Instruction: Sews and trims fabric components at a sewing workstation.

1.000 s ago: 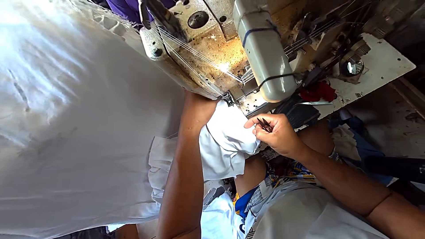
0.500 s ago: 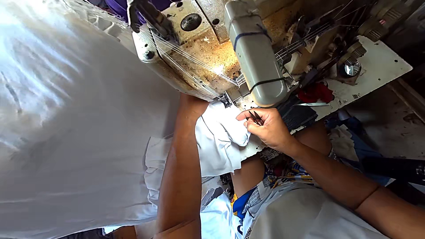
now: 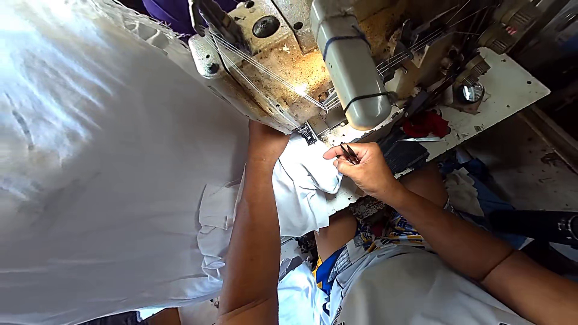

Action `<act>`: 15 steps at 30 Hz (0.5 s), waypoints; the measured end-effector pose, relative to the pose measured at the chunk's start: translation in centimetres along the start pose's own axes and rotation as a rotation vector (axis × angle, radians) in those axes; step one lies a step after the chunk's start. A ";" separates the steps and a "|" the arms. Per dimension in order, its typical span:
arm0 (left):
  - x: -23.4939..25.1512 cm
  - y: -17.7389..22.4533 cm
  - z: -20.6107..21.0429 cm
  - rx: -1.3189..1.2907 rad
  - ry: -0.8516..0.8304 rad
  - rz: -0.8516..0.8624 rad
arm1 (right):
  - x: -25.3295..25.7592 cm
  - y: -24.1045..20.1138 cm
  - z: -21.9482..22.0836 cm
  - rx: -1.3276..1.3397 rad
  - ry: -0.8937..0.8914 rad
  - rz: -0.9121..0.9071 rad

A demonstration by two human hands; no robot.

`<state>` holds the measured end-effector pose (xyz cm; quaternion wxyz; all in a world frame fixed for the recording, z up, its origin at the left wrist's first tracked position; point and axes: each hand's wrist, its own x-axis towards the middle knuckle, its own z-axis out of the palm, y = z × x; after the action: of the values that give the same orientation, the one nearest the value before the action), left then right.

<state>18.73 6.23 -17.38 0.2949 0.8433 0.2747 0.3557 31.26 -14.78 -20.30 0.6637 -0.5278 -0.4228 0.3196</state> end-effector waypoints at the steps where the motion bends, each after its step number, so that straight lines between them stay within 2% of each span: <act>1: 0.0 0.1 0.0 0.032 0.006 -0.004 | 0.0 0.0 0.0 0.001 -0.002 0.002; 4: -0.8 2.2 -0.8 0.290 0.027 -0.039 | 0.0 0.0 0.0 -0.001 -0.018 0.004; 6: -3.0 4.5 -1.2 0.396 0.140 -0.067 | -0.1 -0.1 -0.1 0.013 -0.029 -0.010; 8: -6.4 5.6 -1.3 0.349 0.184 0.087 | 0.1 -0.3 -0.3 0.023 -0.053 -0.037; 10: -9.7 6.1 -0.9 0.272 0.002 0.216 | 0.4 -0.7 -0.4 0.033 -0.081 -0.037; 12: -12.3 6.1 -0.2 0.416 -0.156 0.240 | 0.8 -1.2 -0.4 0.090 -0.101 -0.026; 15: -14.7 6.2 -1.9 0.653 -0.203 0.190 | 1.2 -2.0 -0.1 0.147 -0.105 -0.035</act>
<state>10.06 -7.33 -18.40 0.0011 0.9458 0.2637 0.1893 31.82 -14.23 -18.13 0.6831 -0.4527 -0.4416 0.3654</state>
